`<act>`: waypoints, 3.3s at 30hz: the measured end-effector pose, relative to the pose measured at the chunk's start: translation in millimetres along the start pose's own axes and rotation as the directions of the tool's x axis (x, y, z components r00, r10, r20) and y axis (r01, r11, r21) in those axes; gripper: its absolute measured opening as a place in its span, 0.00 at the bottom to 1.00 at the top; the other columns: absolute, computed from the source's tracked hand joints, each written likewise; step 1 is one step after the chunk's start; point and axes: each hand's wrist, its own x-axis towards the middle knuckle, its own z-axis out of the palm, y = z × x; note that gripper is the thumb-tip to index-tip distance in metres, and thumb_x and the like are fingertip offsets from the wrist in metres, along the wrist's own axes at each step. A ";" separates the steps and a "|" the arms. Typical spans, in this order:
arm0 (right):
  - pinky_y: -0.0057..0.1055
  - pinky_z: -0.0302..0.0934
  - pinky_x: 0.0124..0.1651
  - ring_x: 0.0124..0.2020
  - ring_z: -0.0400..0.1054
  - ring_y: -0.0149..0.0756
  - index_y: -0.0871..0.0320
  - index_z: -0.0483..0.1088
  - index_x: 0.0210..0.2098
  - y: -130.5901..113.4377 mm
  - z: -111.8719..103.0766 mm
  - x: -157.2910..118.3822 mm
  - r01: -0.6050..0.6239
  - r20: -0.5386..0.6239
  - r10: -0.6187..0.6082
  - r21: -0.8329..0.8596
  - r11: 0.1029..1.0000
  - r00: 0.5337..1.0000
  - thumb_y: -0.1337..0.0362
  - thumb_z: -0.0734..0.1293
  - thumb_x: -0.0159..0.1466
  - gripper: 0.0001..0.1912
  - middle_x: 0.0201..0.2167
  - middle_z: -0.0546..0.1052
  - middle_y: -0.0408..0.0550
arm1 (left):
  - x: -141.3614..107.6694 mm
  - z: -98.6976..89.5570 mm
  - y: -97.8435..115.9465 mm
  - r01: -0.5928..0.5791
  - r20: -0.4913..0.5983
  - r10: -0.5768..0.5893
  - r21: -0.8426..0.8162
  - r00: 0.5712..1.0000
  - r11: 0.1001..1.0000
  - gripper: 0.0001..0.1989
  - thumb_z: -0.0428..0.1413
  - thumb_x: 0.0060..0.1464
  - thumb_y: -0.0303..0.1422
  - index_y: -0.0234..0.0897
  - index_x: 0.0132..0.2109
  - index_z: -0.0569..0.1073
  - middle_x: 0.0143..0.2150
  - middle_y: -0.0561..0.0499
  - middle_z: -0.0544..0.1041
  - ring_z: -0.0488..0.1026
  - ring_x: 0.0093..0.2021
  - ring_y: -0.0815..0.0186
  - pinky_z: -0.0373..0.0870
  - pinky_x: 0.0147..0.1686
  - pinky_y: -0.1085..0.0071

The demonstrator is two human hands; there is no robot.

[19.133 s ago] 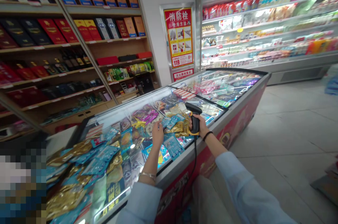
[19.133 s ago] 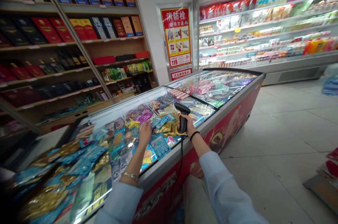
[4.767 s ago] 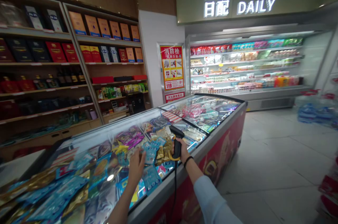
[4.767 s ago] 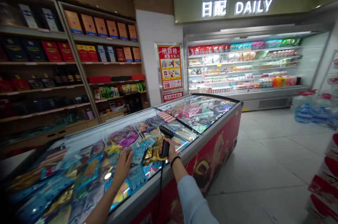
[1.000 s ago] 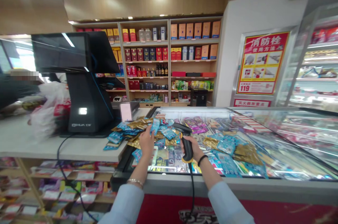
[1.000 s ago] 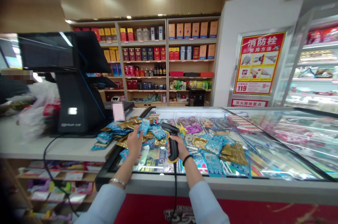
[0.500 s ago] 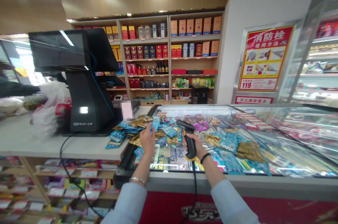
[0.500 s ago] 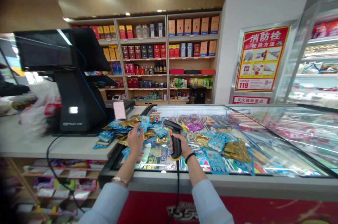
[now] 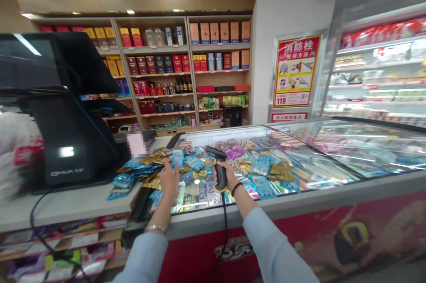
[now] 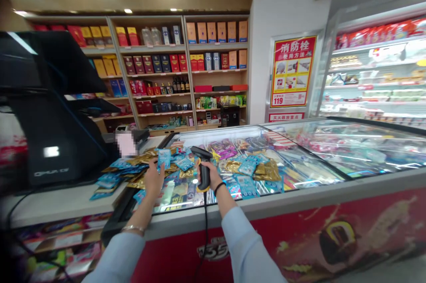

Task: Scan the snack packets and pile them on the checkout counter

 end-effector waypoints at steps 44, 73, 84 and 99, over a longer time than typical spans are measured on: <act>0.26 0.55 0.16 0.13 0.60 0.29 0.56 0.66 0.29 -158.9 -192.7 -150.1 0.395 -0.587 -0.376 -0.102 0.913 0.717 0.56 0.69 0.49 0.13 0.15 0.67 0.38 | -140.2 126.7 237.4 -0.112 0.299 0.203 -0.294 0.932 0.949 0.16 0.50 0.54 0.31 0.30 0.49 0.70 0.50 0.38 0.71 0.66 0.54 0.52 0.62 0.54 0.57; 0.24 0.58 0.17 0.15 0.59 0.27 0.56 0.65 0.30 -168.3 -151.9 -132.1 0.485 -0.393 -0.443 0.011 0.874 0.806 0.58 0.67 0.50 0.11 0.17 0.65 0.38 | -110.3 87.2 224.0 -0.009 0.065 0.054 -0.559 0.996 0.829 0.09 0.47 0.57 0.32 0.37 0.43 0.69 0.43 0.44 0.73 0.66 0.49 0.57 0.61 0.53 0.57; 0.24 0.55 0.15 0.13 0.58 0.28 0.56 0.67 0.28 -102.4 -19.9 -46.5 0.315 -0.042 -0.313 0.043 0.948 0.949 0.58 0.66 0.52 0.09 0.15 0.65 0.39 | -5.1 -7.7 93.7 -0.086 -0.247 -0.028 -0.440 0.969 0.894 0.09 0.46 0.58 0.36 0.38 0.40 0.68 0.43 0.44 0.73 0.66 0.49 0.57 0.58 0.54 0.58; 0.25 0.57 0.14 0.12 0.62 0.30 0.58 0.66 0.20 17.7 47.7 32.7 -0.068 0.130 0.088 -0.153 0.986 0.988 0.54 0.67 0.53 0.14 0.12 0.69 0.43 | 21.9 -59.6 -77.6 -0.040 -0.157 0.038 -0.012 0.987 0.999 0.10 0.45 0.57 0.33 0.37 0.37 0.70 0.40 0.43 0.75 0.69 0.46 0.55 0.62 0.51 0.56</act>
